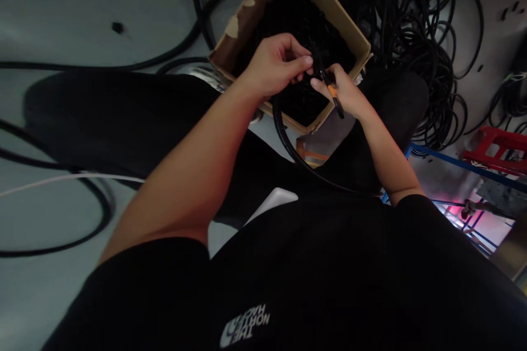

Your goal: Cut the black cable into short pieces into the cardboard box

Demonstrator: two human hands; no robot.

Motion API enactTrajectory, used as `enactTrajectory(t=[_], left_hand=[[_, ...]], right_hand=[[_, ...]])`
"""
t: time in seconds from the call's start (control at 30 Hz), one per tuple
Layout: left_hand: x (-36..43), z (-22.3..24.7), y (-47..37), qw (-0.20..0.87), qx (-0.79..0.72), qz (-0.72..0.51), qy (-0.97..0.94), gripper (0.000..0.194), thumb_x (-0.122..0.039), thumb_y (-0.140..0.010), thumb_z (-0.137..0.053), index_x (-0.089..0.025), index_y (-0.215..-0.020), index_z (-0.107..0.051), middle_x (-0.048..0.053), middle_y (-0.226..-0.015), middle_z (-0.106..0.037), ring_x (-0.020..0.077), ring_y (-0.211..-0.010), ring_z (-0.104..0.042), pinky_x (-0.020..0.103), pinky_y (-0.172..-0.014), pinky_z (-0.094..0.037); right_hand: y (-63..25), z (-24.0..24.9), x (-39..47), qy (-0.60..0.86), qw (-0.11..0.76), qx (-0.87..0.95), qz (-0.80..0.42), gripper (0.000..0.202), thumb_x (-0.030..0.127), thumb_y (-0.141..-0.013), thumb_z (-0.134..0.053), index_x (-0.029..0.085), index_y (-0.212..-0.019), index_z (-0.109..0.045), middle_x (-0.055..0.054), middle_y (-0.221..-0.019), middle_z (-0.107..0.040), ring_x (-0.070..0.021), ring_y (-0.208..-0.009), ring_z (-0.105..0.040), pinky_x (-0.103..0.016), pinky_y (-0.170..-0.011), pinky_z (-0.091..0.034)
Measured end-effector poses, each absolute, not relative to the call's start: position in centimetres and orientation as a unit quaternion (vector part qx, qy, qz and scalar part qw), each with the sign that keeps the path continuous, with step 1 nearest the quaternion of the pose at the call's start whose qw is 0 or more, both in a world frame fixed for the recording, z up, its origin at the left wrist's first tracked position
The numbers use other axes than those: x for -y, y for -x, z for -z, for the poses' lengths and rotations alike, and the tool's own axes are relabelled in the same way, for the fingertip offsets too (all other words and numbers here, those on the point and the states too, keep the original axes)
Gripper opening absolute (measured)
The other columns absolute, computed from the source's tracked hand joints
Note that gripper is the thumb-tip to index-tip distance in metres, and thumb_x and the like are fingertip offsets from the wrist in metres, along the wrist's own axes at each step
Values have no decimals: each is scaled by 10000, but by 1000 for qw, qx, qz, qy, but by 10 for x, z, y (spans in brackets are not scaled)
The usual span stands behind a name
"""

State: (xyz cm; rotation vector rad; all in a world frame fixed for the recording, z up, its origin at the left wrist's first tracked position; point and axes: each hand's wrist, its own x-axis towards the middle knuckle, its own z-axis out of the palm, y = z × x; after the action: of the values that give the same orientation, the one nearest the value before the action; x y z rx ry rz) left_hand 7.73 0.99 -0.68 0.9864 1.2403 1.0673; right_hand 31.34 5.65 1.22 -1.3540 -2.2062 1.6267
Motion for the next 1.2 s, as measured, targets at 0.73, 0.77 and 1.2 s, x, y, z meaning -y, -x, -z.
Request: enactTrajectory(t=[0.73,0.77,1.2], left_hand=[[1,-11,-63,652,-509,-404,-391,139,-195,-1307,-608,-151,-1177,-585,24,-978,-757,51,-611,-542,188,-657,-402],[2,-11,-63,662,-503,-405,-380,112,-197,-1312,-591,-149,-1210,-588,15,-972,-741,57,-612,-544,191,-651,-402],[-4,12,-65,632,-488,-451,-399,208,-199,-1216,-822,-93,-1246,-645,73,-1082,-830,92,-856,-740,412,-1053,-684]], right_hand=[[-331,-23,-56,490,9,745,-452,510,596,-1109,-824,270,-967,-458,17,-918,-578,-181,-942,-678,-366,-933,-644],[-333,-22,-56,491,10,740,-459,509,610,-1118,-817,268,-980,-466,17,-922,-590,-177,-945,-683,-354,-936,-640],[-324,-14,-53,423,26,732,-534,564,729,-1124,-767,246,-1348,-582,-65,-1196,-726,-253,-1107,-697,-525,-1164,-631]])
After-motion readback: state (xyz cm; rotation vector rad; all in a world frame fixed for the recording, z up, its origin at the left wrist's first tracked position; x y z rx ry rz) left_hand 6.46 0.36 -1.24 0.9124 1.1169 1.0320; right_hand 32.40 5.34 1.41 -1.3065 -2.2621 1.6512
